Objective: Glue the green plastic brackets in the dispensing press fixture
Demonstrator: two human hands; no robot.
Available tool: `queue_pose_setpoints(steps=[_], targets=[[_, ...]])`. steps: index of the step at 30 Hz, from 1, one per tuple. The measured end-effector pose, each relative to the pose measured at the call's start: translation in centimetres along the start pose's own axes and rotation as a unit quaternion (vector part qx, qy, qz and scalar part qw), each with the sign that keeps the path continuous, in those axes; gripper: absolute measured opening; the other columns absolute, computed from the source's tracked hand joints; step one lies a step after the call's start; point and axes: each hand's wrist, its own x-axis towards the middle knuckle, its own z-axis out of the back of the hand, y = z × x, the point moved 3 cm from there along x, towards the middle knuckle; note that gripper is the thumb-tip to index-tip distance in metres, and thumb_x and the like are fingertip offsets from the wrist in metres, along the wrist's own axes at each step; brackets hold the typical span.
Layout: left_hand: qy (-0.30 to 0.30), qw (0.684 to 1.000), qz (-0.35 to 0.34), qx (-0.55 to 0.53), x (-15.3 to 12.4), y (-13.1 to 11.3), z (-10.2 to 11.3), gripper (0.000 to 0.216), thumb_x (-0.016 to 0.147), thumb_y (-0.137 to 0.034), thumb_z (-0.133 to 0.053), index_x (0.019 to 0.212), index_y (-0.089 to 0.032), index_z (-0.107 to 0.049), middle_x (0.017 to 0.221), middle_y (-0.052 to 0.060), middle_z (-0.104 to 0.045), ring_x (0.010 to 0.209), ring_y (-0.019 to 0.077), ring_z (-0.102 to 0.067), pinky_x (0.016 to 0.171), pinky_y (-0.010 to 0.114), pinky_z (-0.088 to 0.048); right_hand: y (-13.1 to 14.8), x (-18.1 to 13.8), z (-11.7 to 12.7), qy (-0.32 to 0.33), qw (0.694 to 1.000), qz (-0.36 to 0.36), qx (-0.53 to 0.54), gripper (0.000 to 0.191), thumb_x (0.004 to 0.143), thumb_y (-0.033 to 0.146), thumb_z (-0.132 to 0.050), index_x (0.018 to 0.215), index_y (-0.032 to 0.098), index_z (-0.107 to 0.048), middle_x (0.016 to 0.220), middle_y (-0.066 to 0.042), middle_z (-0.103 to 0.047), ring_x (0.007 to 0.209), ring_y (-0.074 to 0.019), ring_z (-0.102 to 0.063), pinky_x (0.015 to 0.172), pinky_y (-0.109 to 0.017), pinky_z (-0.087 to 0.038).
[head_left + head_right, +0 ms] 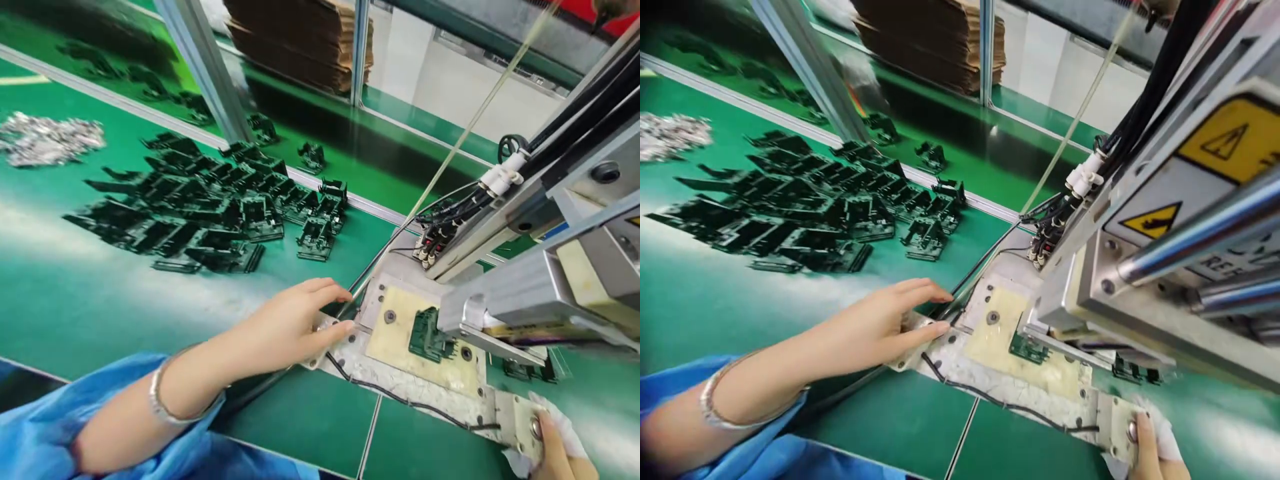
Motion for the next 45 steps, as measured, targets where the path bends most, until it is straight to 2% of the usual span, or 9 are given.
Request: queue_pose_setpoints(steps=[2, 6, 11, 22, 29, 34, 40, 43, 45], targets=[[0.014, 1.000, -0.012, 0.001, 0.2, -0.3, -0.8, 0.053, 0.089, -0.063, -0.050, 0.109, -0.018, -0.071, 0.106, 0.010, -0.071, 0.099, 0.0296, -0.067, 0.087, 0.038, -0.053, -0.6, 0.2, -0.1, -0.002, 0.999, -0.046, 0.013, 0.060, 0.080, 0.075, -0.069, 0.090, 0.016, -0.076, 0.075, -0.013, -0.071, 0.067, -0.0346, -0.069, 0.046, -0.037, -0.054], [0.014, 0.998, 0.014, -0.053, 0.6, 0.4, -1.5, 0.057, 0.086, -0.069, -0.052, 0.105, -0.019, -0.072, 0.103, 0.009, -0.073, 0.095, 0.0277, -0.068, 0.082, 0.034, -0.054, 0.0, -0.1, -1.0, -0.012, 0.987, -0.119, 0.108, 0.056, 0.075, 0.064, -0.078, 0.094, 0.013, -0.075, 0.080, -0.010, -0.072, 0.065, -0.0269, -0.066, 0.052, -0.032, -0.053], [0.023, 0.996, 0.030, -0.085, 0.7, 1.1, -1.4, 0.054, 0.084, -0.069, -0.056, 0.099, -0.020, -0.073, 0.098, 0.008, -0.074, 0.089, 0.0274, -0.068, 0.073, 0.031, -0.052, 2.4, -0.2, -1.2, -0.029, 0.985, -0.102, 0.139, 0.054, 0.069, 0.063, -0.080, 0.085, 0.012, -0.075, 0.069, -0.007, -0.066, 0.057, -0.0212, -0.060, 0.049, -0.028, -0.048], [0.034, 0.996, 0.051, -0.064, 0.7, 0.8, -1.2, 0.053, 0.082, -0.069, -0.057, 0.098, -0.019, -0.071, 0.101, 0.009, -0.074, 0.095, 0.0292, -0.067, 0.081, 0.032, -0.052, 3.6, -0.2, -1.6, -0.014, 0.976, -0.126, 0.176, 0.049, 0.062, 0.061, -0.082, 0.075, 0.014, -0.073, 0.064, -0.005, -0.063, 0.057, -0.0210, -0.058, 0.050, -0.028, -0.047], [0.027, 0.995, 0.069, -0.071, 0.7, 0.7, -1.2, 0.061, 0.081, -0.071, -0.060, 0.103, -0.015, -0.070, 0.100, 0.011, -0.074, 0.091, 0.0276, -0.067, 0.083, 0.034, -0.055, 2.9, -0.4, -1.7, -0.002, 0.985, -0.086, 0.148, 0.052, 0.072, 0.064, -0.079, 0.085, 0.013, -0.076, 0.073, -0.008, -0.069, 0.065, -0.0258, -0.064, 0.058, -0.033, -0.051], [0.040, 0.995, 0.072, -0.049, 0.6, 0.8, -1.0, 0.063, 0.084, -0.071, -0.060, 0.108, -0.014, -0.068, 0.101, 0.013, -0.073, 0.091, 0.0273, -0.067, 0.084, 0.035, -0.056, 2.7, -0.7, -1.8, 0.009, 0.987, -0.085, 0.135, 0.042, 0.076, 0.054, -0.078, 0.092, 0.015, -0.077, 0.083, -0.008, -0.073, 0.079, -0.0288, -0.068, 0.072, -0.037, -0.051], [0.033, 0.996, 0.083, -0.024, 0.6, 0.6, -0.8, 0.064, 0.081, -0.073, -0.062, 0.106, -0.014, -0.069, 0.099, 0.009, -0.073, 0.088, 0.0256, -0.066, 0.081, 0.031, -0.054, 4.0, -0.7, -1.7, 0.017, 0.987, -0.060, 0.151, 0.036, 0.080, 0.050, -0.077, 0.085, 0.014, -0.074, 0.074, -0.006, -0.069, 0.071, -0.0230, -0.063, 0.067, -0.033, -0.049], [0.037, 0.994, 0.095, -0.039, 0.4, 0.3, -0.8, 0.058, 0.084, -0.067, -0.065, 0.109, -0.015, -0.068, 0.098, 0.004, -0.072, 0.088, 0.0220, -0.064, 0.080, 0.027, -0.052, 4.5, -0.7, -1.6, 0.023, 0.986, -0.050, 0.158, 0.034, 0.080, 0.047, -0.078, 0.076, 0.014, -0.070, 0.073, -0.006, -0.068, 0.069, -0.0212, -0.061, 0.064, -0.031, -0.048], [0.038, 0.993, 0.101, -0.049, 0.3, 0.2, -0.8, 0.055, 0.085, -0.064, -0.066, 0.109, -0.014, -0.068, 0.098, 0.003, -0.071, 0.088, 0.0207, -0.063, 0.081, 0.026, -0.050, 4.5, -0.7, -1.6, 0.030, 0.985, -0.057, 0.163, 0.035, 0.081, 0.047, -0.077, 0.077, 0.014, -0.070, 0.071, -0.005, -0.067, 0.066, -0.0203, -0.059, 0.061, -0.030, -0.047]])
